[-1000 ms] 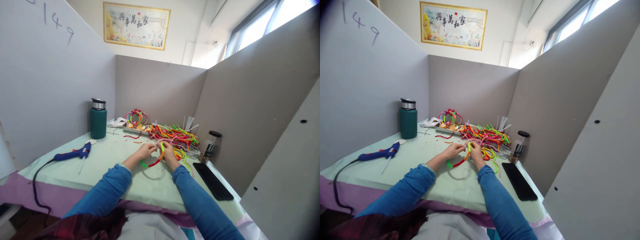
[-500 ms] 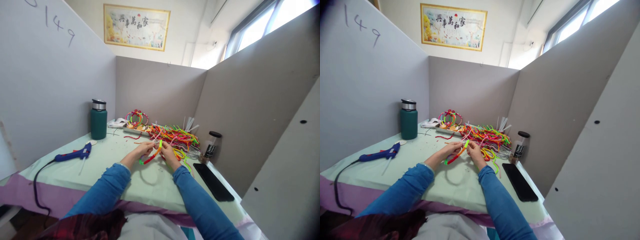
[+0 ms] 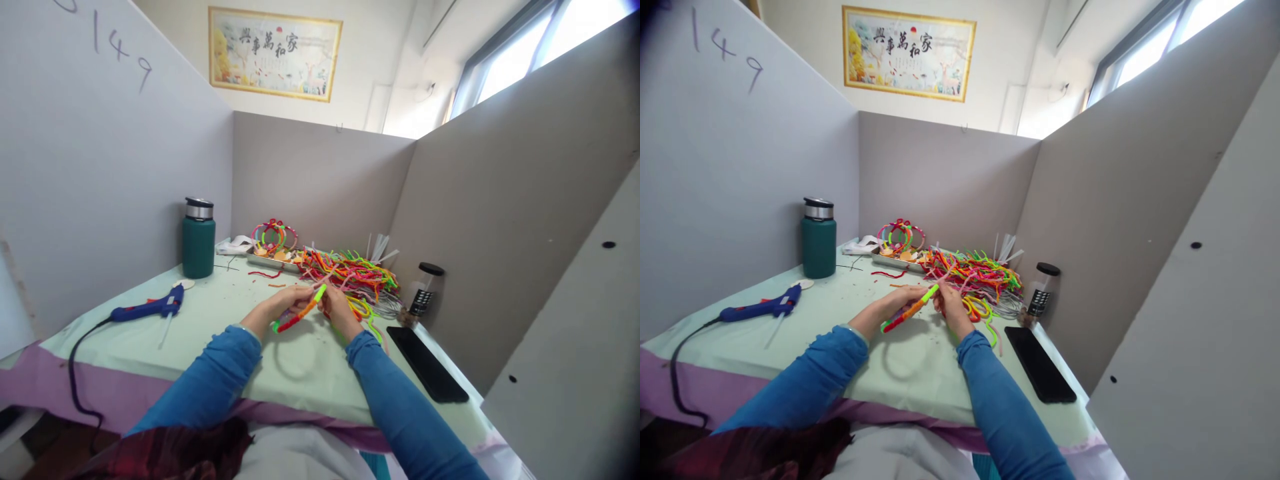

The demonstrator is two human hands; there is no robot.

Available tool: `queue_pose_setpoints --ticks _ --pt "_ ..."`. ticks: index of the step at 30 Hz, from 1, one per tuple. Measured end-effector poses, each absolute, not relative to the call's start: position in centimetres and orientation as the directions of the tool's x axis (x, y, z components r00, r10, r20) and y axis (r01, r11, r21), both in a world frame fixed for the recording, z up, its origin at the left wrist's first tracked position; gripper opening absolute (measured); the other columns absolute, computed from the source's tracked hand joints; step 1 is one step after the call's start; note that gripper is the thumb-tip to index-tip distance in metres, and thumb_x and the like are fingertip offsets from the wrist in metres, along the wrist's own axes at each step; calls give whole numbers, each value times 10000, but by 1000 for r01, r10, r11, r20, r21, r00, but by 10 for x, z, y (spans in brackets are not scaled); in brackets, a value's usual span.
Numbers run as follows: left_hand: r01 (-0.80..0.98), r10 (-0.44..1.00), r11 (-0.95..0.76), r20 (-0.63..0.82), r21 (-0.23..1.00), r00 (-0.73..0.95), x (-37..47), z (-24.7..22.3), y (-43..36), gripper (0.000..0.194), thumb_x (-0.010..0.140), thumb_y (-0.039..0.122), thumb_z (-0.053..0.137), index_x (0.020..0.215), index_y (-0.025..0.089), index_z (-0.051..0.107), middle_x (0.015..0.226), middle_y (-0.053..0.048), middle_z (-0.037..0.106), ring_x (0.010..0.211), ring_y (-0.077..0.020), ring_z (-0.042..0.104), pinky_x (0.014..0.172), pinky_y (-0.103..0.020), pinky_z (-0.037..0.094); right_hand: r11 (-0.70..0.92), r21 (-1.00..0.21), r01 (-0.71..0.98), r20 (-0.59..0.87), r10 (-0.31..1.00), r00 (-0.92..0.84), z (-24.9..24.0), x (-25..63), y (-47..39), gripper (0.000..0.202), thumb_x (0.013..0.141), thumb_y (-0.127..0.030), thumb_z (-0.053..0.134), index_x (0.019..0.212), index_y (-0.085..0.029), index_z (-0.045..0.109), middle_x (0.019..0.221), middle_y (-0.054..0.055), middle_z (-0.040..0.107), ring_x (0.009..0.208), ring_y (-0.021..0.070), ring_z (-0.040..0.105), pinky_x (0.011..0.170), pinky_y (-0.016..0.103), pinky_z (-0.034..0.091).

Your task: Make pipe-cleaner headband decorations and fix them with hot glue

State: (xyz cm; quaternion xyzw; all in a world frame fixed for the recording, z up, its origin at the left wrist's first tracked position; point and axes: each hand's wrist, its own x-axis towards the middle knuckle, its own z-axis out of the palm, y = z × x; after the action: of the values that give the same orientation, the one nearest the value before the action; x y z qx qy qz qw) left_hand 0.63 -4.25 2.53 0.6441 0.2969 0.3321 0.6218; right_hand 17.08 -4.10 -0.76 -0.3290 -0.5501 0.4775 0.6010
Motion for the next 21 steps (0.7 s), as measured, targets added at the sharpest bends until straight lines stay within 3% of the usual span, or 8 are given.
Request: queue_pose_setpoints --ticks 3,6,10,15,21 --pt "11 683 -38 18 999 730 9 22 -46 331 769 453 605 662 172 467 486 77 287 385 -46 186 370 -209 122 337 -908 -251 349 937 -4 -7 171 -40 459 700 -623 625 789 -172 637 585 -4 573 435 87 425 407 216 308" --pt "10 679 -37 18 999 734 10 22 -47 332 785 459 590 674 169 474 496 79 276 389 -43 180 372 -203 121 334 -894 -298 330 942 64 -4 171 -42 434 651 -596 681 739 -176 615 556 -15 547 432 87 419 406 218 306" --pt "-149 753 0 98 989 651 8 24 -44 289 807 417 573 707 170 463 520 76 286 394 -43 213 369 -183 159 330 -888 -319 334 942 44 -2 170 -44 394 643 -546 704 703 -175 588 554 -31 520 421 67 374 403 211 274" --pt "-371 724 220 104 902 682 4 24 -34 312 852 425 534 702 181 408 508 101 199 373 -36 130 341 -159 139 342 -903 -261 356 934 -8 -5 168 -44 387 659 -522 704 795 -168 630 625 -13 572 437 64 387 408 215 273" --pt "-403 731 335 35 852 681 5 23 -26 349 850 371 564 656 194 334 497 104 179 354 -35 153 328 -159 152 364 -905 -221 375 927 -5 -7 168 -43 398 678 -527 691 811 -155 648 645 -6 578 443 63 387 410 214 260"
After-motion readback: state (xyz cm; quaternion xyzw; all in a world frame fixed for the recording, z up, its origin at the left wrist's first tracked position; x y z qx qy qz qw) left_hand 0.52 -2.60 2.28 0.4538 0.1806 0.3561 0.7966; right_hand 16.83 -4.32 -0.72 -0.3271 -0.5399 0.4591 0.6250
